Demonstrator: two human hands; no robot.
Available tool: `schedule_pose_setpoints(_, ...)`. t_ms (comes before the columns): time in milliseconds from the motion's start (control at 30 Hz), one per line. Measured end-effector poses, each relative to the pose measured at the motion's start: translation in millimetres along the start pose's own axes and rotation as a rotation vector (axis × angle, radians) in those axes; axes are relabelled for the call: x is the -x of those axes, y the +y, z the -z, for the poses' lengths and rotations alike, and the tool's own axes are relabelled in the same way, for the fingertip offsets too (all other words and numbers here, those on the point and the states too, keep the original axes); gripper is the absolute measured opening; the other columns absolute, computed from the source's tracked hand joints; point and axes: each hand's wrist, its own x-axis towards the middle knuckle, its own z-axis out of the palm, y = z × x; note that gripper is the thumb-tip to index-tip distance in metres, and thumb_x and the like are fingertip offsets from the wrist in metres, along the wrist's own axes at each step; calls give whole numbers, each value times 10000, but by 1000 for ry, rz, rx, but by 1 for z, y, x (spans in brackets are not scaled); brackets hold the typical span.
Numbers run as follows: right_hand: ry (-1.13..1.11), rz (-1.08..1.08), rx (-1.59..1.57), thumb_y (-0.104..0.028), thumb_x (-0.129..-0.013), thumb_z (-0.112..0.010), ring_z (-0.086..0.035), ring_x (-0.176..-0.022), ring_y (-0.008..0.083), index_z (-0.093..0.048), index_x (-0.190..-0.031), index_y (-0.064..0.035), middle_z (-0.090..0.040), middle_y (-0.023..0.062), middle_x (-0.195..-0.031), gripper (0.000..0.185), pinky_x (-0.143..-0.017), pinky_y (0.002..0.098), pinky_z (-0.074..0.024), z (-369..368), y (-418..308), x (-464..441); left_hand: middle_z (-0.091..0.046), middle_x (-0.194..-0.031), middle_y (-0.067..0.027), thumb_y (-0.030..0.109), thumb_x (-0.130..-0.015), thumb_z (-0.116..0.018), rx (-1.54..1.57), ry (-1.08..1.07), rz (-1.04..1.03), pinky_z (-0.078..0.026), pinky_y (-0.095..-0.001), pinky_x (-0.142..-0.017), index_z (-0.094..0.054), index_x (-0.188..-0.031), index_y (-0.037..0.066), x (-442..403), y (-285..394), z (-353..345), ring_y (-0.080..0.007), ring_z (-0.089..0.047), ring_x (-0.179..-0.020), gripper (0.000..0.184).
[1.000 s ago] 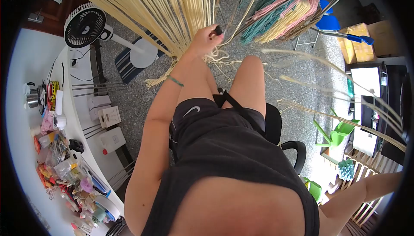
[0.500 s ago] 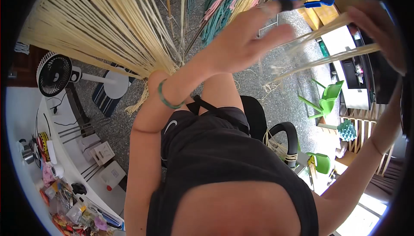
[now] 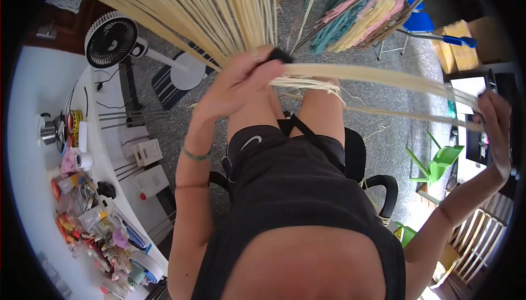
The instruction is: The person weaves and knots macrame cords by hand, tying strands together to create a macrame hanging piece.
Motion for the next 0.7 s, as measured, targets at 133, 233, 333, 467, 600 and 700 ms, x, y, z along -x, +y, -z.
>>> schedule_pose_setpoints(133,591,-293,-486,-213,-905,-535,-384,-554,-18,-556,-1138,-59,-517,-46,-736,280,-477,115,-256,-24,125,59,-474,-679,42,200,-937,-430,3,287,220,-301,-166,-521,-563,-1055,-21,73,-19,42,-17,-385,-582,284)
schedule_pose_setpoints(233,452,-247,-740,-188,-915,-517,-259,-487,-11,-599,-1009,-68,-458,-66,-636,173,-436,158,-179,-34,156,72,-436,-645,48,219,-942,-419,-20,230,270,-277,-162,-512,-576,-1016,-24,102,-25,66,-17,-367,-565,298)
schedule_pose_setpoints(333,456,-346,-726,-192,-912,-524,-224,-476,-8,-606,-907,-82,-424,-76,-612,137,-426,181,-157,-59,152,69,-394,-661,47,169,-929,-441,-109,270,328,-278,-176,-517,-601,-979,5,112,-21,64,-27,-352,-578,235)
schedule_pose_setpoints(467,636,-588,-579,-265,-897,-546,-292,-493,-20,-617,-955,-82,-485,-64,-649,205,-430,145,-183,-102,124,37,-402,-669,18,116,-902,-477,-296,253,289,-306,-213,-540,-612,-937,2,118,-37,53,-52,-372,-619,180)
schedule_pose_setpoints(600,-128,-530,-147,-415,-904,-468,-518,-724,137,-604,-1016,0,-603,54,-843,451,-688,271,-412,-145,223,-2,-453,-723,-113,79,-839,-546,-428,227,321,-370,-298,-562,-500,-783,-24,115,-45,12,-236,-452,-603,126)
schedule_pose_setpoints(700,-137,-214,-310,-282,-936,-370,-517,-1094,242,-526,-1173,23,-568,164,-1152,416,-964,331,-350,-228,98,-45,-505,-809,-156,123,-823,-577,-564,210,224,-436,-371,-617,-513,-816,-3,115,-50,-24,-361,-537,-744,142)
